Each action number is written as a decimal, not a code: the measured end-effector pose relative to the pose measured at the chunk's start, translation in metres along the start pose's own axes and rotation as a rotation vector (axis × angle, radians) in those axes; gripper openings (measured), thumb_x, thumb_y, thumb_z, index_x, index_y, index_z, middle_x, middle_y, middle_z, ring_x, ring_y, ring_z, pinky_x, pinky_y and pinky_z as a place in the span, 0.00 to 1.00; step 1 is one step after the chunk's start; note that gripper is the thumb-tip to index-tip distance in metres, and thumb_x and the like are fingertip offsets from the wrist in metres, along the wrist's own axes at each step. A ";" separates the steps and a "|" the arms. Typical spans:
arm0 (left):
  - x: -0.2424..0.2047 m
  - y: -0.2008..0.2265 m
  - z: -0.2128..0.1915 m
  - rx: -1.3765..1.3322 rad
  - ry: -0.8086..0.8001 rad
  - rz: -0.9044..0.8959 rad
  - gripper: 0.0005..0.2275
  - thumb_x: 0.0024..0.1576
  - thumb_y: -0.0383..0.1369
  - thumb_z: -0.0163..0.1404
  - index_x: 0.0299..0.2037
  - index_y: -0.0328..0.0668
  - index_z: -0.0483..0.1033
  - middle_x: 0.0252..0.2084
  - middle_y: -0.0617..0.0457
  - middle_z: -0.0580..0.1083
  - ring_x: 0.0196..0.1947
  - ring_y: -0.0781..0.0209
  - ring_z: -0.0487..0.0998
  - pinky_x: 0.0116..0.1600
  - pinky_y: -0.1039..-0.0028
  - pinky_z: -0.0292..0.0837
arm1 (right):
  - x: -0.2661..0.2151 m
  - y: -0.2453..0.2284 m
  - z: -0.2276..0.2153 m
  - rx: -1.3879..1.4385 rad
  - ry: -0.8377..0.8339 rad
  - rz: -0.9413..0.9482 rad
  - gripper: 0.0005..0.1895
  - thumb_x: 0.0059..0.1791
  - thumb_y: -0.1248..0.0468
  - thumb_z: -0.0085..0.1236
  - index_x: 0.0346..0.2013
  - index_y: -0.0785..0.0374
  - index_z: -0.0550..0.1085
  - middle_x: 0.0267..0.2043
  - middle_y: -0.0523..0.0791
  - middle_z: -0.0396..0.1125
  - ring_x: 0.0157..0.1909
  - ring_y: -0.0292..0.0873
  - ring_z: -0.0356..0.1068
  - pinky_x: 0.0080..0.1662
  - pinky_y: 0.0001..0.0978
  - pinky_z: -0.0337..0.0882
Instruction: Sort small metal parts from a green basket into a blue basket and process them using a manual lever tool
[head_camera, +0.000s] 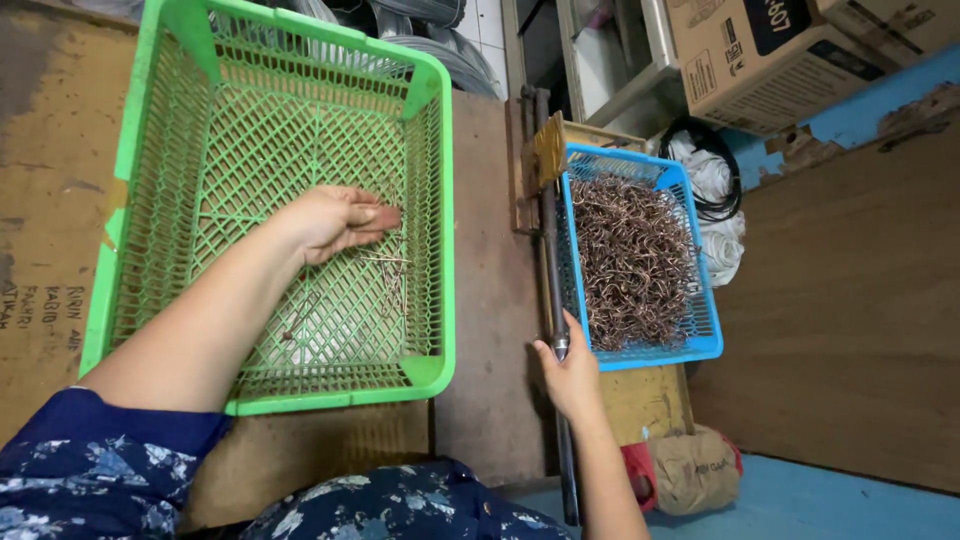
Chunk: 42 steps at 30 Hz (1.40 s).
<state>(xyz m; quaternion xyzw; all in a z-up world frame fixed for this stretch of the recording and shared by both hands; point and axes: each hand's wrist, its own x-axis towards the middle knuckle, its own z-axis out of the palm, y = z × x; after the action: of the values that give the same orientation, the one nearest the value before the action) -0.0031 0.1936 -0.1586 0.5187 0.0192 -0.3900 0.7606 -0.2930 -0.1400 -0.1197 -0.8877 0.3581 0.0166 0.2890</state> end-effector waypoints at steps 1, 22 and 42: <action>0.000 -0.001 0.001 0.001 -0.001 0.002 0.27 0.68 0.21 0.43 0.76 0.17 0.50 0.74 0.21 0.62 0.71 0.30 0.69 0.74 0.43 0.62 | -0.002 -0.002 -0.001 0.001 0.002 -0.001 0.38 0.50 0.55 0.69 0.75 0.44 0.67 0.54 0.61 0.77 0.58 0.66 0.77 0.56 0.57 0.77; 0.005 -0.004 0.008 0.976 0.231 0.406 0.11 0.57 0.33 0.65 0.50 0.54 0.87 0.35 0.58 0.85 0.34 0.68 0.84 0.44 0.75 0.77 | -0.022 -0.044 -0.015 0.020 -0.016 0.003 0.46 0.51 0.59 0.67 0.81 0.36 0.56 0.59 0.63 0.74 0.59 0.70 0.75 0.58 0.59 0.77; 0.110 -0.003 0.106 1.716 0.211 0.809 0.05 0.58 0.45 0.58 0.36 0.65 0.85 0.33 0.60 0.79 0.44 0.52 0.84 0.57 0.42 0.77 | -0.023 -0.040 -0.024 -0.086 -0.118 -0.090 0.46 0.55 0.58 0.59 0.84 0.41 0.47 0.66 0.66 0.68 0.64 0.71 0.71 0.63 0.64 0.74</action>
<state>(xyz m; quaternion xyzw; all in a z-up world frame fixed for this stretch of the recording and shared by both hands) 0.0321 0.0447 -0.1599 0.8996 -0.3857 0.0703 0.1925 -0.2888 -0.1147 -0.0745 -0.9120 0.2991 0.0712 0.2714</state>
